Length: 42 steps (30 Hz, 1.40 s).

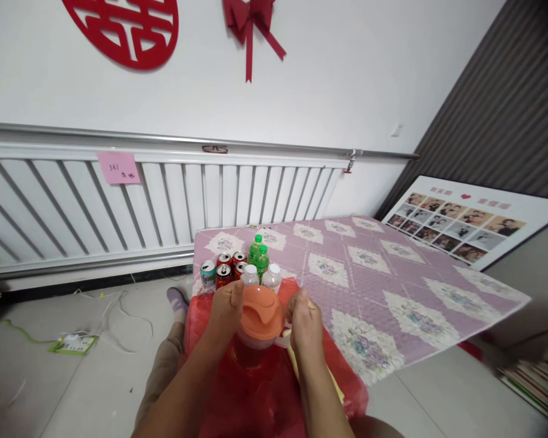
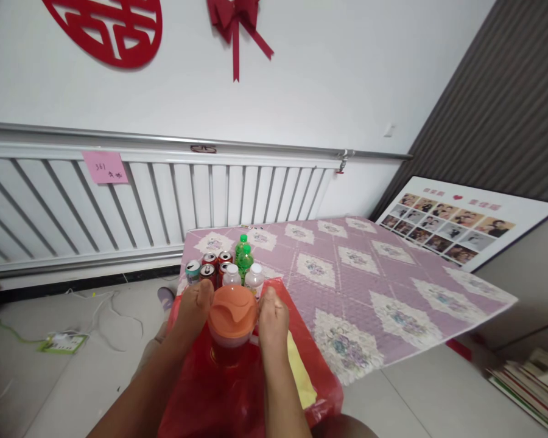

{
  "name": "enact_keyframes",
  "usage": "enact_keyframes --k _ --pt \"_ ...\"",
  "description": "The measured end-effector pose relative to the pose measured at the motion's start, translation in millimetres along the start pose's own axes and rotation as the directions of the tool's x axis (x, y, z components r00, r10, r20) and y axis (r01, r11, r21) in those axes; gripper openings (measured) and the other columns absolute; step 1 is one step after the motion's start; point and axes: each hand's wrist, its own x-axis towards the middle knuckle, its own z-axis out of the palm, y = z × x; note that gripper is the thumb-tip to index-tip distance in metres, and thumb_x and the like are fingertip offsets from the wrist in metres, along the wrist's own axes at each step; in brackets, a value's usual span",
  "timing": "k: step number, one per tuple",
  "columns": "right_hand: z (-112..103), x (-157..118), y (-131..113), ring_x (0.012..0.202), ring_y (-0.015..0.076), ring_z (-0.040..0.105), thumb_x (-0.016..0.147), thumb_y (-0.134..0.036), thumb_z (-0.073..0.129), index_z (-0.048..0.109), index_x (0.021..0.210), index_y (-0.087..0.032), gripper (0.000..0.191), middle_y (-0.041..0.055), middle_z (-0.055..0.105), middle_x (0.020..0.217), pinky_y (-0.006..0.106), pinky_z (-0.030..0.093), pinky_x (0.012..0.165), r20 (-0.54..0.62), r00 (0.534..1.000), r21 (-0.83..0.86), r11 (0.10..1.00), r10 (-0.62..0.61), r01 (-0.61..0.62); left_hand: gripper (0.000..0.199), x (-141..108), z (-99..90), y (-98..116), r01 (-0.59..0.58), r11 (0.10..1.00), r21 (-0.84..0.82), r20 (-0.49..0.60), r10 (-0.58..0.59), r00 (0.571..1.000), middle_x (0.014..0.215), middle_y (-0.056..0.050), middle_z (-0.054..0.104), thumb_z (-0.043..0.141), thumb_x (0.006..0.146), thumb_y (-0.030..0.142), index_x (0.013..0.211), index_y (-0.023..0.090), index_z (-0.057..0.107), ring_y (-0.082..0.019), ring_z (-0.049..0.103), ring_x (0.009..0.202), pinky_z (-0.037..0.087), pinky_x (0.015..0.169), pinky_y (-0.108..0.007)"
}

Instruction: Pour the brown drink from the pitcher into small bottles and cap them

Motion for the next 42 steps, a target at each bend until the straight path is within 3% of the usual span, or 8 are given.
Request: enact_keyframes --k 9,12,15,17,20,26,33,42 --pt "-8.6 -19.1 -4.8 0.049 0.0114 0.024 0.093 -0.067 0.042 0.028 0.057 -0.026 0.056 -0.0075 0.025 0.052 0.028 0.023 0.046 0.031 0.999 0.049 0.998 -0.036 0.034 0.050 -12.6 -11.5 0.6 0.008 1.000 0.005 0.026 -0.009 1.000 0.051 0.003 0.033 0.033 0.091 0.057 0.053 0.026 0.029 -0.015 0.035 0.050 0.026 0.051 -0.028" --pt "-17.6 -29.9 -7.5 0.053 0.0122 0.035 0.095 -0.059 0.045 0.042 0.065 -0.024 0.047 -0.0064 0.037 0.058 0.026 0.032 0.051 0.048 0.998 -0.027 0.999 -0.045 0.046 0.043 -24.0 -18.5 -9.2 -0.017 1.000 -0.011 0.003 0.017 1.000 0.057 0.001 0.045 0.033 0.093 0.051 0.060 0.024 0.042 -0.016 0.046 0.056 0.037 0.055 -0.028" --pt "-27.6 -35.4 -3.7 0.073 0.0167 0.055 0.091 -0.056 0.054 0.056 0.107 -0.024 0.035 -0.0008 0.058 0.083 0.028 0.045 0.064 -0.010 0.999 -0.144 0.989 -0.033 0.031 0.037 -36.7 -22.8 -30.9 -0.087 0.996 -0.007 -0.076 0.086 0.993 0.099 -0.008 0.067 0.040 0.092 0.051 0.100 0.021 0.060 -0.024 0.064 0.096 0.051 0.086 -0.038" --pt "-33.9 -35.2 4.5 0.096 0.0229 0.061 0.089 -0.056 0.056 0.047 0.131 -0.024 0.054 0.0078 0.063 0.110 0.034 0.049 0.075 -0.068 0.996 -0.222 0.974 -0.050 0.034 0.055 -44.7 -21.8 -49.0 -0.107 0.994 -0.003 -0.055 0.106 0.993 0.138 -0.014 0.055 0.045 0.090 0.055 0.134 0.021 0.047 -0.029 0.053 0.128 0.044 0.105 -0.046" --pt "-42.0 -28.8 21.6 0.119 0.0289 0.057 0.089 -0.057 0.053 0.039 0.142 -0.022 0.066 0.0158 0.059 0.131 0.042 0.049 0.089 -0.040 0.999 -0.280 0.960 -0.026 0.014 0.083 -54.5 -13.2 -71.3 -0.083 0.997 0.006 0.040 0.083 0.996 0.159 -0.018 0.031 0.051 0.086 0.060 0.152 0.019 0.022 -0.034 0.034 0.146 0.038 0.113 -0.052" --pt "-48.1 24.6 40.6 0.116 0.0282 0.062 0.086 -0.055 0.056 0.044 0.140 -0.018 0.067 0.0177 0.063 0.127 0.048 0.048 0.097 -0.022 0.999 -0.245 0.969 -0.027 0.021 0.087 -63.5 11.9 -82.6 0.050 0.999 0.018 0.140 -0.052 0.989 0.161 -0.018 0.027 0.057 0.087 0.044 0.156 0.020 0.009 -0.034 0.031 0.148 0.035 0.117 -0.056" --pt "-11.8 110.3 42.1 0.103 0.0287 0.065 0.071 -0.030 0.068 0.063 0.121 -0.013 0.053 0.0164 0.069 0.115 0.048 0.048 0.094 0.249 0.955 -0.500 0.823 -0.159 0.268 0.084 -65.2 18.1 -85.3 0.040 0.999 -0.017 0.130 -0.038 0.991 0.160 -0.017 0.030 0.053 0.089 0.039 0.156 0.019 0.007 -0.034 0.033 0.147 0.035 0.118 -0.055" --pt "21.7 121.1 51.0 0.081 0.0187 0.062 0.072 -0.016 0.064 0.071 0.098 -0.010 0.026 0.0040 0.069 0.082 0.031 0.044 0.080 0.421 0.880 -0.516 0.740 -0.220 0.432 0.089 -67.0 17.9 -85.3 0.102 0.994 -0.025 0.149 -0.097 0.984 0.164 -0.018 0.020 0.056 0.088 0.040 0.157 0.016 0.006 -0.034 0.024 0.150 0.031 0.120 -0.054"
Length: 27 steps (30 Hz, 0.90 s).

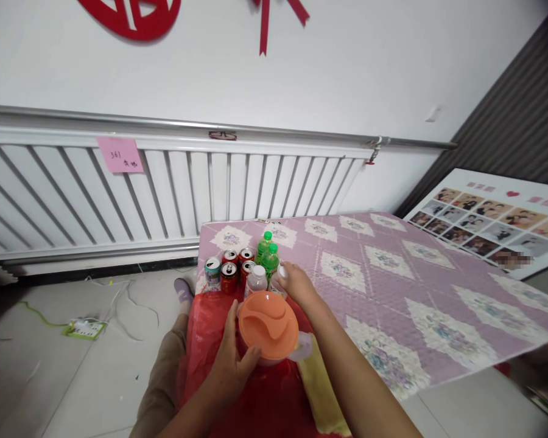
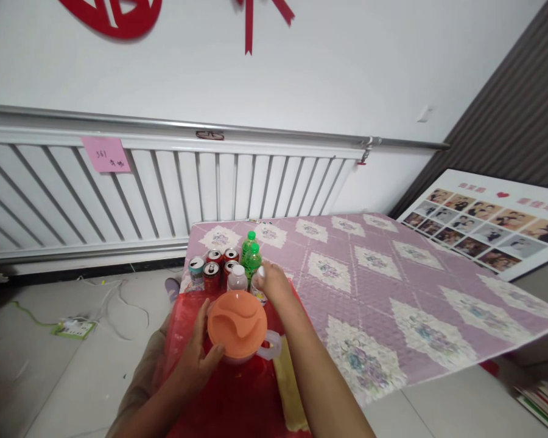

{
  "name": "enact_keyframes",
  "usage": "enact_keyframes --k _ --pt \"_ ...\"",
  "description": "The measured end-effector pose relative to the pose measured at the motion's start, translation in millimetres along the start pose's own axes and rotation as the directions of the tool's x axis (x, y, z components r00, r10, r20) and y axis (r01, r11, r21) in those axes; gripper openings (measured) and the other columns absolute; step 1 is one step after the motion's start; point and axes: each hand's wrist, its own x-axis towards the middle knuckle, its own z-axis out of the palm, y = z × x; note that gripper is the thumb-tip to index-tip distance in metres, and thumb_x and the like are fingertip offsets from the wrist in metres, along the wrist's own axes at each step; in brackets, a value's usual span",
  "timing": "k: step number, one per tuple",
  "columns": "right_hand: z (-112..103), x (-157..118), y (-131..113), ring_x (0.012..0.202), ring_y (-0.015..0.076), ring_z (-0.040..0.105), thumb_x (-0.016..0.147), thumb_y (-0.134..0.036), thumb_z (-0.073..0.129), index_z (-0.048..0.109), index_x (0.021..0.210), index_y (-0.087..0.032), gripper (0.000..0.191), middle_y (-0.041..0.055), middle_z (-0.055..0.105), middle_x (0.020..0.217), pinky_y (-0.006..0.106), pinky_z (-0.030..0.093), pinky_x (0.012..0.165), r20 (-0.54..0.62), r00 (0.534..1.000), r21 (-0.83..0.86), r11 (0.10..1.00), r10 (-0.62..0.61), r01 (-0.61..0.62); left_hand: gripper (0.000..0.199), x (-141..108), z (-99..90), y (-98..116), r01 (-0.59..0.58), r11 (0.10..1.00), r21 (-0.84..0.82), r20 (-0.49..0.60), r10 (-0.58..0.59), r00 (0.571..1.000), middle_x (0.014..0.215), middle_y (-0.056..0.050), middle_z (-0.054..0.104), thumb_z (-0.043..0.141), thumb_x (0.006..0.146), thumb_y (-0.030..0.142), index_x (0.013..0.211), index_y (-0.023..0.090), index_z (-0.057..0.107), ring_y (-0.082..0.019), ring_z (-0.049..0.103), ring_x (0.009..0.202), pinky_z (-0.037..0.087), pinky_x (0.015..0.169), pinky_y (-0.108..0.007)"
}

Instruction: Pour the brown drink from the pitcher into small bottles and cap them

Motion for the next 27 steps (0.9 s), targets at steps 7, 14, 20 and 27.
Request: enact_keyframes --k 7,14,20,27 --pt "-47.2 -4.0 -5.5 0.090 0.0256 0.061 0.072 -0.023 0.067 0.069 0.101 -0.015 0.030 0.0099 0.067 0.093 0.040 0.046 0.086 -0.125 0.992 -0.080 0.997 0.006 -0.016 0.088 0.6 -1.6 2.6 -0.004 1.000 -0.023 0.001 0.004 1.000 0.163 -0.017 0.024 0.057 0.087 0.036 0.157 0.018 0.007 -0.033 0.026 0.150 0.029 0.121 -0.054" --pt "-108.6 -60.1 -69.2 0.103 0.0246 0.062 0.081 -0.037 0.068 0.061 0.121 -0.022 0.043 0.0105 0.063 0.118 0.041 0.050 0.088 -0.463 0.886 0.061 0.998 -0.003 0.035 0.095 0.8 -12.5 18.1 -0.042 0.994 0.096 -0.087 0.051 0.995 0.160 -0.020 0.027 0.065 0.080 0.030 0.156 0.019 0.010 -0.038 0.033 0.146 0.038 0.114 -0.059" --pt "-81.0 -117.7 -131.7 0.107 0.0236 0.064 0.086 -0.025 0.067 0.061 0.123 -0.027 0.038 0.0088 0.064 0.120 0.036 0.054 0.088 -0.199 0.977 0.257 0.958 -0.078 0.129 0.099 -6.6 -47.7 59.8 -0.355 0.751 0.557 -0.183 0.528 0.829 0.158 -0.019 0.028 0.075 0.078 0.031 0.154 0.026 0.012 -0.040 0.030 0.146 0.036 0.112 -0.062" --pt "-29.1 -152.5 -155.0 0.111 0.0233 0.065 0.076 -0.017 0.073 0.059 0.124 -0.024 0.050 0.0079 0.067 0.118 0.034 0.053 0.096 0.059 0.981 0.304 0.940 -0.183 0.157 0.067 -32.9 -92.9 24.1 -0.415 0.446 0.793 0.104 0.572 0.814 0.132 -0.017 0.059 0.067 0.081 0.026 0.141 0.022 0.037 -0.032 0.056 0.122 0.028 0.114 -0.060"
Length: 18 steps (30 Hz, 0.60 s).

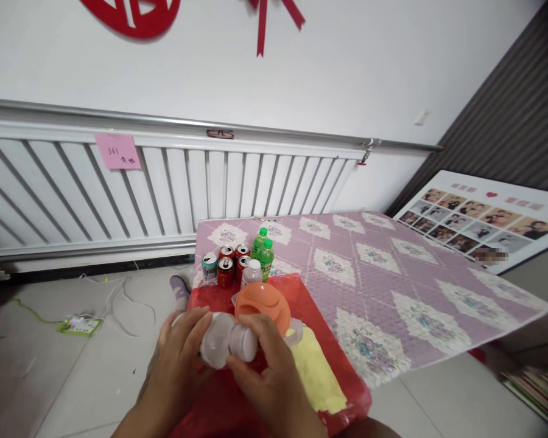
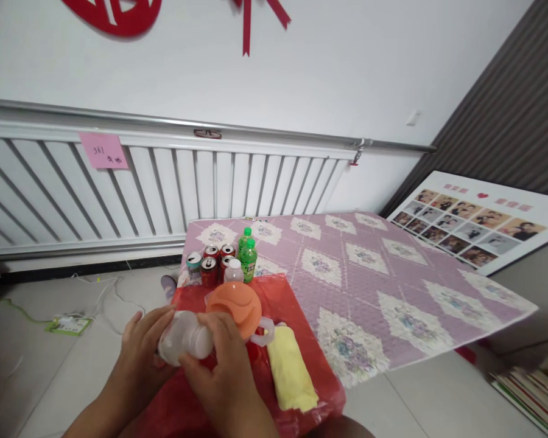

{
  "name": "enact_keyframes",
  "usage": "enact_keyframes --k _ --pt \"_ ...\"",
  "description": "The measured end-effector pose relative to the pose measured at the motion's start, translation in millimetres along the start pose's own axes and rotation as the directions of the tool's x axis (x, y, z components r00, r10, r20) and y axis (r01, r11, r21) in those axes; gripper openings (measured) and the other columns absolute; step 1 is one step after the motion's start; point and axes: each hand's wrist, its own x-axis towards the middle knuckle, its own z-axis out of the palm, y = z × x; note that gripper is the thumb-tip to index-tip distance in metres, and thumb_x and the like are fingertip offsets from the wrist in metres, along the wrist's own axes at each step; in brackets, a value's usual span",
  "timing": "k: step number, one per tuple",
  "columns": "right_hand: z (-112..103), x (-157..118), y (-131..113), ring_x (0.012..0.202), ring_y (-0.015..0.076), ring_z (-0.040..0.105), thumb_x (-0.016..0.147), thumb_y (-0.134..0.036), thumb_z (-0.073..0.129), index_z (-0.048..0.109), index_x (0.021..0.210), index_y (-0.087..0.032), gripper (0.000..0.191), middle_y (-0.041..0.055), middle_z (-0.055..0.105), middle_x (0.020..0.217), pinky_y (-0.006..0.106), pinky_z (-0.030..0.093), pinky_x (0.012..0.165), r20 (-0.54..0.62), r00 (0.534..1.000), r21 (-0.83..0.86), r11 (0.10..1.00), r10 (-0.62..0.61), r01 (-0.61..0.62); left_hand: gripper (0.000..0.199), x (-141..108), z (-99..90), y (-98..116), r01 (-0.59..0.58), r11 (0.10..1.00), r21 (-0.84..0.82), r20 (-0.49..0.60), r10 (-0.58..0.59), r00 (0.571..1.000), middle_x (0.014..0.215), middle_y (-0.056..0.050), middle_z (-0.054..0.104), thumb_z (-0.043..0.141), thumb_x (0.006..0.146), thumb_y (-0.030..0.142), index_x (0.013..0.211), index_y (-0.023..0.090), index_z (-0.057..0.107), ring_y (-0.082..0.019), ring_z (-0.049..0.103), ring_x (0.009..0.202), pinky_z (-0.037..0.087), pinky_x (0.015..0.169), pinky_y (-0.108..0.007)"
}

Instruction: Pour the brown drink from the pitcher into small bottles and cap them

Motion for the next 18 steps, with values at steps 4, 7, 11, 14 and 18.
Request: enact_keyframes --k 4,7,11,14,18 --pt "6.8 -15.4 4.8 0.116 0.0292 0.063 0.081 -0.037 0.075 0.058 0.131 -0.019 0.056 0.0137 0.065 0.127 0.039 0.052 0.097 0.195 0.971 -0.129 0.985 0.140 -0.116 0.062 -35.1 3.0 -12.9 0.042 0.997 0.059 0.107 -0.048 0.993 0.128 -0.016 0.063 0.067 0.079 0.024 0.135 0.022 0.042 -0.032 0.060 0.117 0.026 0.113 -0.059" --pt "7.9 -24.2 7.1 0.101 0.0288 0.068 0.086 -0.041 0.069 0.064 0.123 -0.018 0.043 0.0115 0.072 0.112 0.038 0.054 0.088 0.305 0.919 -0.260 0.950 0.250 -0.172 0.061 -54.2 5.6 -14.8 0.031 0.998 0.061 0.147 -0.040 0.988 0.126 -0.014 0.065 0.067 0.078 0.026 0.134 0.023 0.044 -0.031 0.063 0.113 0.025 0.112 -0.057" --pt "6.9 -30.0 8.3 0.102 0.0284 0.065 0.083 -0.029 0.073 0.064 0.122 -0.018 0.041 0.0113 0.070 0.111 0.039 0.052 0.090 0.381 0.878 -0.325 0.931 0.291 -0.167 0.065 -69.4 9.7 -14.4 0.038 0.999 0.001 0.216 -0.037 0.976 0.126 -0.011 0.067 0.069 0.075 0.027 0.136 0.025 0.046 -0.030 0.065 0.112 0.031 0.110 -0.053" --pt "-0.3 -33.4 6.8 0.106 0.0240 0.062 0.082 -0.017 0.072 0.058 0.133 -0.022 0.053 0.0098 0.064 0.117 0.036 0.050 0.094 0.460 0.854 -0.242 0.960 0.242 -0.142 0.069 -74.5 13.6 -15.2 0.065 0.993 -0.095 0.260 -0.039 0.965 0.124 -0.009 0.069 0.072 0.073 0.029 0.137 0.027 0.046 -0.031 0.066 0.112 0.037 0.107 -0.052" --pt "-23.3 -42.6 3.4 0.104 0.0164 0.061 0.082 -0.009 0.065 0.058 0.131 -0.029 0.053 0.0053 0.059 0.119 0.028 0.049 0.094 0.469 0.870 -0.029 0.987 0.155 -0.160 0.068 -74.3 17.4 -17.5 0.168 0.951 -0.259 0.311 -0.083 0.947 0.124 -0.009 0.070 0.074 0.070 0.026 0.133 0.029 0.050 -0.032 0.066 0.113 0.045 0.103 -0.051"
